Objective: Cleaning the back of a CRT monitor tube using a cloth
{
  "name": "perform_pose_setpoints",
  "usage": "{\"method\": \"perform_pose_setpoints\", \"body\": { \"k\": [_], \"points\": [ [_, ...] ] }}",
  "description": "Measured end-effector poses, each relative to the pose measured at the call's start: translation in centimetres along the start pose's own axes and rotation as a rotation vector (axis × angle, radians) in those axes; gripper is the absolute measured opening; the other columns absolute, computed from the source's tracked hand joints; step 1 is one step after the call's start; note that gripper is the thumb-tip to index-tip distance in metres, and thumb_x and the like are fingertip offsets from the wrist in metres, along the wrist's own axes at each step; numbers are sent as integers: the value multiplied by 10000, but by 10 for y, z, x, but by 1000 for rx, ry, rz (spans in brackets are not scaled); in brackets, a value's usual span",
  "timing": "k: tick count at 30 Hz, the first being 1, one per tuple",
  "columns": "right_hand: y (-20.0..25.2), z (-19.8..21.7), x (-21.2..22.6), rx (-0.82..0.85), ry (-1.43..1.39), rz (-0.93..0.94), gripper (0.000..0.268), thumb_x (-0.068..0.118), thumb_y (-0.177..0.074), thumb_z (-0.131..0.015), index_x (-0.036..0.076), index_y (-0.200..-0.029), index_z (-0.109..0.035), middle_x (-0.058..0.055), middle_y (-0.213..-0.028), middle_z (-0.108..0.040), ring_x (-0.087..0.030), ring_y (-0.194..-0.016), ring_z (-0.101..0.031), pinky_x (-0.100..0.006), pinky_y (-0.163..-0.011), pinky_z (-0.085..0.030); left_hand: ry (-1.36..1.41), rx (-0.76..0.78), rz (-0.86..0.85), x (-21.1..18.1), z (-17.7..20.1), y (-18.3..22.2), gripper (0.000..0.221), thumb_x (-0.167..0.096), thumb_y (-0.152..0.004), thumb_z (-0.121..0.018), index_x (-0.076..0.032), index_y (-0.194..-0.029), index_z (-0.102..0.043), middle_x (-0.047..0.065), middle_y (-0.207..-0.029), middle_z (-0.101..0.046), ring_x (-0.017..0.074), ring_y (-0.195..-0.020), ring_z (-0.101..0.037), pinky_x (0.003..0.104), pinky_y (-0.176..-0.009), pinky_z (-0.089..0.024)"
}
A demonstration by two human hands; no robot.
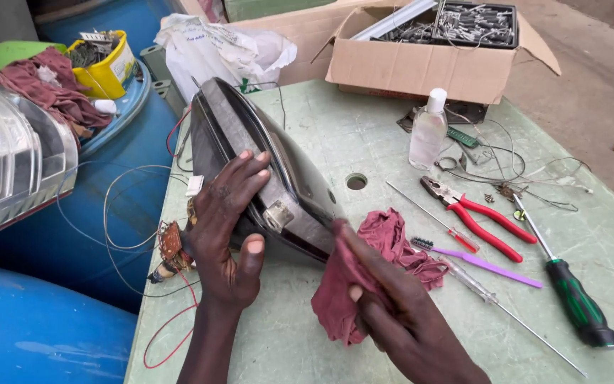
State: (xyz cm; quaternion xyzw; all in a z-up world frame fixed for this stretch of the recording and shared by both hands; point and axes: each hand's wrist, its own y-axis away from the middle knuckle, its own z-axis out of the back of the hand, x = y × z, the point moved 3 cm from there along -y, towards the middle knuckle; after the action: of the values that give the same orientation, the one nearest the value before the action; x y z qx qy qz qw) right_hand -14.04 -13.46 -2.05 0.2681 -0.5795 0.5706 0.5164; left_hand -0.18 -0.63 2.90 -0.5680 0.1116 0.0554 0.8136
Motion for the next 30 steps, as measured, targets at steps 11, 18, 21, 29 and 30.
{"method": "perform_pose_setpoints", "body": {
  "k": [11,18,21,29,30],
  "points": [
    [-15,-40,0,-140,330,139,737,90,-897,-432,145,-1570,-136,5,-822,-686,-191,-502,-644,-281,-557,-525,-3,-18,19,-1,-3,2,599,-489,-1042,-290,-13,-1250,-588,186,-1337,-624,356,-1375,-550,468,-1175,-402],
    [-5,-40,-23,-211,213,-163,783,92,-924,-419,232,-1605,-60,-53,-647,-509,-175,-520,-496,-297,-552,-435,-12,-60,9,-5,-5,2,603,-491,-1056,-272,-14,-1263,-578,180,-1333,-622,355,-1372,-542,482,-1177,-399],
    [-19,-48,4,-205,126,-26,763,87,-936,-396,166,-1592,-15,-71,-723,-598,-178,-533,-528,-308,-559,-466,-23,-53,1,-4,-5,2,614,-494,-1058,-268,-7,-1262,-581,188,-1328,-625,355,-1366,-546,478,-1174,-402],
    [10,-55,-62,-179,-152,-668,867,106,-965,-376,404,-1572,168,-157,-627,-607,-211,-335,-436,-316,-315,-494,-8,-54,18,-4,-5,3,582,-460,-1050,-285,-7,-1271,-576,181,-1346,-615,358,-1384,-535,482,-1184,-380],
    [5,-57,-58,-219,-189,-621,861,125,-973,-384,349,-1564,202,-152,-680,-645,-208,-392,-491,-318,-314,-500,-17,-60,16,-5,-6,4,588,-461,-1051,-282,0,-1263,-577,187,-1335,-619,362,-1377,-538,481,-1177,-382]
  ]
}}
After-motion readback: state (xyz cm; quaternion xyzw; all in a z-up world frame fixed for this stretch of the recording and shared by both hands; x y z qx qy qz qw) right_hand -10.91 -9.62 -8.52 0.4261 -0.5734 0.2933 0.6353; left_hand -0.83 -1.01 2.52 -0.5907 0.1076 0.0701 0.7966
